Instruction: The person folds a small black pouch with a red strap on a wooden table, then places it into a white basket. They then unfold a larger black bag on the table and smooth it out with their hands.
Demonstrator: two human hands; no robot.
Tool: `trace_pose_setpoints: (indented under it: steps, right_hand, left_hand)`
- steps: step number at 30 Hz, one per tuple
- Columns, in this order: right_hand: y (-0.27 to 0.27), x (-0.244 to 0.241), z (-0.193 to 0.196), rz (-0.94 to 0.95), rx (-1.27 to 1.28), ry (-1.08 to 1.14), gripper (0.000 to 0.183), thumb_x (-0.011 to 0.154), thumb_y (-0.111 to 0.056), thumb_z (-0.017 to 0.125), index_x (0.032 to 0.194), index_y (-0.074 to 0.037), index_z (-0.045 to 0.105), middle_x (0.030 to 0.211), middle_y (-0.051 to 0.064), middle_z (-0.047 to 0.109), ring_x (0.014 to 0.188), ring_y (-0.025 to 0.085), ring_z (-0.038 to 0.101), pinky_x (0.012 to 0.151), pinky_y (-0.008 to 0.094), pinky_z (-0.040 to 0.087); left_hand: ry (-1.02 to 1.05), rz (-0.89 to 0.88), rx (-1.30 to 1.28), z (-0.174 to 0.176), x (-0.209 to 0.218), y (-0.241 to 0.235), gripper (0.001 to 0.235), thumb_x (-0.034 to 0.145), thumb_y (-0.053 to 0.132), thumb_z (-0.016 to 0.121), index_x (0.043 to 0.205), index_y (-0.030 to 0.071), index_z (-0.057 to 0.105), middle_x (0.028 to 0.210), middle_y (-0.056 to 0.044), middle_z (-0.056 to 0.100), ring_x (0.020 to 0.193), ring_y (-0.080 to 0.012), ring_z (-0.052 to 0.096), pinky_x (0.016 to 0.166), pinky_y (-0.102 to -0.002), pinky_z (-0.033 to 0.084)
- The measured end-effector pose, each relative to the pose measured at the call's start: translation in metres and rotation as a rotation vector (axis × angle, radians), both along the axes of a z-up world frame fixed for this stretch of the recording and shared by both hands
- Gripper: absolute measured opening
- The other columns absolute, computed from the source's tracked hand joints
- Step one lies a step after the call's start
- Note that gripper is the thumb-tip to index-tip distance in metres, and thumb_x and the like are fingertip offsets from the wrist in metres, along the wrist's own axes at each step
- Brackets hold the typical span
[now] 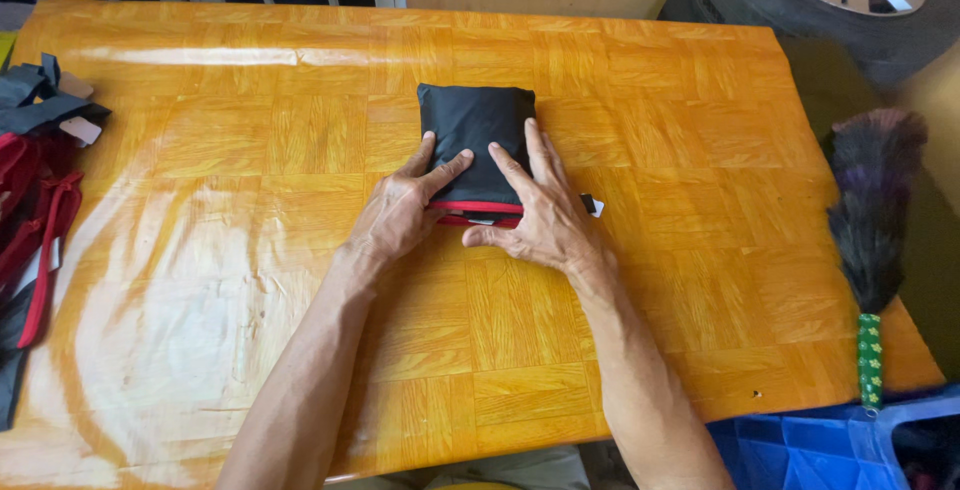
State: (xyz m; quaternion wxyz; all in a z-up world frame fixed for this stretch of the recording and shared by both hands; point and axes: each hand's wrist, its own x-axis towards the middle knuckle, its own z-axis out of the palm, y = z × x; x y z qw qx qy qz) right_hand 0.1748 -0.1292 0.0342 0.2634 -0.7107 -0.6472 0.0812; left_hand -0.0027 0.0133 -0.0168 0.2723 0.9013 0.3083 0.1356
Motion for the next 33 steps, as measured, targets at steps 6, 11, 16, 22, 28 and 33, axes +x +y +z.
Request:
trace_pose_setpoints:
  steps: [6, 11, 16, 22, 28, 33]
  right_hand:
    - [0.014, 0.011, -0.011, -0.044, 0.022, -0.102, 0.081, 0.103, -0.061, 0.048, 0.158, -0.003, 0.038, 0.167, 0.030, 0.013, 0.152, 0.053, 0.013, 0.116, 0.074, 0.020]
    - [0.020, 0.028, -0.035, -0.083, -0.036, -0.023, 0.075, 0.109, -0.055, 0.036, 0.162, -0.003, 0.026, 0.168, 0.028, 0.011, 0.154, 0.050, 0.008, 0.117, 0.074, 0.014]
    - [0.023, 0.023, -0.030, -0.162, -0.144, -0.087, 0.077, 0.107, -0.061, 0.033, 0.165, -0.012, 0.017, 0.171, 0.020, 0.005, 0.157, 0.042, 0.001, 0.115, 0.079, 0.005]
    - [0.021, 0.020, -0.033, -0.206, -0.163, -0.030, 0.075, 0.107, -0.060, 0.033, 0.166, -0.016, 0.016, 0.173, 0.014, 0.002, 0.158, 0.036, -0.002, 0.113, 0.082, 0.008]
    - [0.016, 0.023, -0.034, -0.181, 0.026, 0.150, 0.080, 0.105, -0.059, 0.047, 0.167, -0.020, 0.016, 0.172, 0.020, 0.006, 0.158, 0.042, 0.003, 0.116, 0.077, 0.011]
    - [0.029, 0.008, -0.052, -0.084, 0.397, 1.120, 0.081, 0.106, -0.063, 0.037, 0.167, -0.020, 0.006, 0.172, 0.023, 0.004, 0.157, 0.044, 0.013, 0.116, 0.072, 0.027]
  left_hand:
    - [0.014, -0.116, 0.020, 0.010, 0.009, -0.015, 0.072, 0.083, 0.016, 0.080, 0.143, 0.048, 0.056, 0.161, -0.015, 0.041, 0.130, -0.0455, 0.055, 0.106, -0.053, 0.051]
    - [-0.007, -0.158, -0.014, 0.030, 0.011, -0.032, 0.073, 0.076, 0.027, 0.087, 0.144, 0.036, 0.059, 0.158, -0.021, 0.043, 0.128, -0.0513, 0.055, 0.108, -0.057, 0.049]
    - [-0.170, -0.078, -0.222, 0.055, 0.010, -0.037, 0.059, 0.074, 0.044, 0.089, 0.128, 0.025, 0.072, 0.150, -0.021, 0.050, 0.129, -0.0513, 0.055, 0.109, -0.057, 0.047]
    - [-0.189, 0.214, -0.477, 0.036, 0.016, -0.032, 0.092, 0.079, 0.069, 0.077, 0.150, 0.019, 0.050, 0.138, -0.022, 0.057, 0.116, -0.0384, 0.069, 0.104, -0.052, 0.053]
    - [-0.536, 0.338, -0.828, 0.018, 0.030, -0.036, 0.065, 0.079, 0.025, 0.089, 0.129, -0.006, 0.064, 0.089, -0.017, 0.069, 0.080, -0.0220, 0.067, 0.072, -0.030, 0.057]
    - [-0.966, 0.202, -0.205, 0.058, 0.021, -0.065, 0.058, 0.077, 0.019, 0.094, 0.127, 0.009, 0.068, 0.108, -0.011, 0.074, 0.107, -0.0248, 0.073, 0.087, -0.036, 0.061]
